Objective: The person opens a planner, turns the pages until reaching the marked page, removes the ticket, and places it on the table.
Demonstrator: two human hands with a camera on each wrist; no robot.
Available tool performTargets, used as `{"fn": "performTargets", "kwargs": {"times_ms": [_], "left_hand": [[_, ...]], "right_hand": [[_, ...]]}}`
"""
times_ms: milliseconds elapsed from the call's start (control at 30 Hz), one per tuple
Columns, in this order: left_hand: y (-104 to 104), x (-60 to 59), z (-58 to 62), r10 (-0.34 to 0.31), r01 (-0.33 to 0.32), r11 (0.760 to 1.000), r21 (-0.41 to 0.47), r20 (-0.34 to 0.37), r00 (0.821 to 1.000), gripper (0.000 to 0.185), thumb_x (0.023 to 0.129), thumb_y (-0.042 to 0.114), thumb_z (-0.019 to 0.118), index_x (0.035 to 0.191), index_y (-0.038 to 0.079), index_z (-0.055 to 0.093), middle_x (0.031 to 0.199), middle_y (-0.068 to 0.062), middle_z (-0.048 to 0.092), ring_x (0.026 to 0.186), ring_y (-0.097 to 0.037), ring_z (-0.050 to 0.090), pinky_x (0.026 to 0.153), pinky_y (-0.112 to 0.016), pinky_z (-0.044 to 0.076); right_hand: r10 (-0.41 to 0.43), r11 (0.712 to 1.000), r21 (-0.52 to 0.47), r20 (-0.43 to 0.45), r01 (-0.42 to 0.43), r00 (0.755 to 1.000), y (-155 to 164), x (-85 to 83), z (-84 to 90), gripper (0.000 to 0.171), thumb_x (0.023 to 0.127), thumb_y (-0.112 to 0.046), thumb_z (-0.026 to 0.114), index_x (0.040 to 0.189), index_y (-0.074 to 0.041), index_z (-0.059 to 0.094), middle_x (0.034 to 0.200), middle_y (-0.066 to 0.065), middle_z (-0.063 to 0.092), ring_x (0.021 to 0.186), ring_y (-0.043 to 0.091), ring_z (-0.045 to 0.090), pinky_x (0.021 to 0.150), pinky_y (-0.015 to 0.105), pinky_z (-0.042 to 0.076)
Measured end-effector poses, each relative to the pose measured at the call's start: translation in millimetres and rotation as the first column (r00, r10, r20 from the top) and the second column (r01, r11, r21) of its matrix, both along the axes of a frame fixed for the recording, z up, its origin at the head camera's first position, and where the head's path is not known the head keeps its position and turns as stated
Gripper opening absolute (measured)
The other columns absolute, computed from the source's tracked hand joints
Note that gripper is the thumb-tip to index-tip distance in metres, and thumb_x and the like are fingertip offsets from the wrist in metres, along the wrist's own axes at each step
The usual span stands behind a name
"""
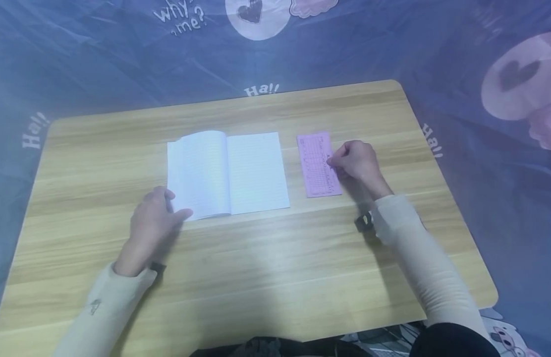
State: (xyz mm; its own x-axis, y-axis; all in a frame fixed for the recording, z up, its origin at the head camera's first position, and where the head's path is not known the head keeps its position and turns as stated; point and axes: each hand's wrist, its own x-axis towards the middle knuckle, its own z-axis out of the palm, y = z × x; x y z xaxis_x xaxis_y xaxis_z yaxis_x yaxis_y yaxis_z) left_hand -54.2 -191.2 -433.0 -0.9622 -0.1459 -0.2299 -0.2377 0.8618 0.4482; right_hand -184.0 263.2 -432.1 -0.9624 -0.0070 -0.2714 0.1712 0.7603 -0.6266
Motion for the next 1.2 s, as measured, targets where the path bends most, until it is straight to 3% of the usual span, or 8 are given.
{"fn": "performTargets", "kwargs": {"times_ms": [233, 400, 633, 733, 800, 933, 1067, 1200], "left_hand": [[-1.5, 0.9, 1.1, -0.008, 0.008, 1.0, -0.013, -0.015, 1.0, 0.058, 0.083, 0.032, 0.083, 0.119, -0.002, 0.053, 0.094, -0.018, 0.057, 0.088, -0.04, 0.057, 0.068, -0.05, 0.046], [-2.9, -2.0, -1.7, -0.116, 0.116, 0.993, -0.001, -0.089, 0.989, 0.075, 0.084, 0.023, 0.083, 0.144, 0.003, 0.045, 0.119, -0.026, 0.055, 0.105, -0.042, 0.052, 0.077, -0.053, 0.046], [-21.5, -21.4, 3.6, -0.502, 0.49, 0.863, -0.122, -0.09, 0.86, 0.078, 0.094, 0.024, 0.071, 0.159, 0.018, 0.029, 0.165, -0.014, 0.016, 0.148, -0.042, 0.015, 0.104, -0.073, 0.025], [-26.5, -40.0, 6.2, -0.566, 0.556, 0.823, -0.117, -0.091, 0.819, 0.06, 0.098, 0.03, 0.063, 0.152, 0.011, 0.043, 0.159, -0.014, 0.033, 0.145, -0.04, 0.028, 0.104, -0.07, 0.028], [-25.1, -58.8, 4.7, -0.537, 0.526, 0.843, -0.108, -0.154, 0.829, 0.045, 0.1, 0.033, 0.06, 0.136, 0.006, 0.059, 0.141, -0.017, 0.055, 0.128, -0.039, 0.05, 0.1, -0.062, 0.038], [-13.2, -108.5, 3.5, -0.339, 0.323, 0.941, -0.104, -0.248, 0.908, 0.037, 0.099, 0.039, 0.061, 0.101, 0.003, 0.07, 0.095, -0.015, 0.069, 0.088, -0.035, 0.064, 0.079, -0.051, 0.049], [-8.5, -148.2, 8.0, -0.113, 0.101, 0.989, -0.108, -0.115, 0.987, 0.067, 0.091, 0.052, 0.069, 0.125, -0.005, 0.055, 0.117, -0.025, 0.058, 0.106, -0.043, 0.056, 0.084, -0.055, 0.048], [-20.4, -155.6, 13.3, -0.021, 0.03, 0.992, -0.126, 0.068, 0.997, 0.099, 0.085, 0.05, 0.077, 0.15, -0.006, 0.027, 0.142, -0.033, 0.036, 0.126, -0.05, 0.04, 0.093, -0.061, 0.044]], "right_hand": [[-0.004, 1.0, 0.026, -0.023, 0.004, 1.0, -5.8, 2.2, 7.0, 0.023, 0.086, -0.022, 0.081, 0.09, -0.003, 0.069, 0.072, 0.008, 0.067, 0.058, 0.019, 0.06, 0.049, 0.029, 0.048], [0.121, 0.988, 0.123, -0.198, -0.098, 0.973, -33.2, 15.1, 18.2, 0.023, 0.086, -0.025, 0.082, 0.087, -0.009, 0.066, 0.077, 0.007, 0.067, 0.066, 0.022, 0.059, 0.058, 0.032, 0.046], [0.489, 0.871, 0.217, -0.303, -0.44, 0.818, -109.1, 45.8, 14.8, 0.012, 0.091, -0.021, 0.076, 0.089, -0.013, 0.066, 0.077, -0.002, 0.065, 0.065, 0.015, 0.058, 0.06, 0.033, 0.05], [0.561, 0.827, 0.246, -0.311, -0.505, 0.767, -125.0, 52.3, 6.5, 0.01, 0.09, -0.018, 0.075, 0.087, -0.013, 0.067, 0.075, -0.003, 0.063, 0.065, 0.013, 0.058, 0.06, 0.032, 0.049], [0.59, 0.806, 0.277, -0.319, -0.523, 0.741, -129.0, 53.5, 1.4, 0.01, 0.089, -0.016, 0.076, 0.087, -0.012, 0.067, 0.076, -0.002, 0.063, 0.066, 0.014, 0.058, 0.061, 0.032, 0.049], [0.618, 0.785, 0.309, -0.339, -0.536, 0.709, -128.7, 54.9, -2.1, 0.009, 0.086, -0.01, 0.077, 0.087, -0.008, 0.069, 0.08, 0.003, 0.065, 0.071, 0.018, 0.061, 0.065, 0.035, 0.052], [0.62, 0.784, 0.318, -0.347, -0.533, 0.704, -127.5, 57.3, -3.1, 0.01, 0.084, -0.008, 0.079, 0.087, -0.008, 0.069, 0.081, 0.005, 0.066, 0.072, 0.02, 0.062, 0.067, 0.036, 0.053], [0.643, 0.765, 0.329, -0.345, -0.554, 0.683, -133.4, 60.7, -7.8, 0.011, 0.084, -0.009, 0.079, 0.087, -0.008, 0.069, 0.081, 0.004, 0.066, 0.073, 0.019, 0.062, 0.066, 0.035, 0.053]]}}
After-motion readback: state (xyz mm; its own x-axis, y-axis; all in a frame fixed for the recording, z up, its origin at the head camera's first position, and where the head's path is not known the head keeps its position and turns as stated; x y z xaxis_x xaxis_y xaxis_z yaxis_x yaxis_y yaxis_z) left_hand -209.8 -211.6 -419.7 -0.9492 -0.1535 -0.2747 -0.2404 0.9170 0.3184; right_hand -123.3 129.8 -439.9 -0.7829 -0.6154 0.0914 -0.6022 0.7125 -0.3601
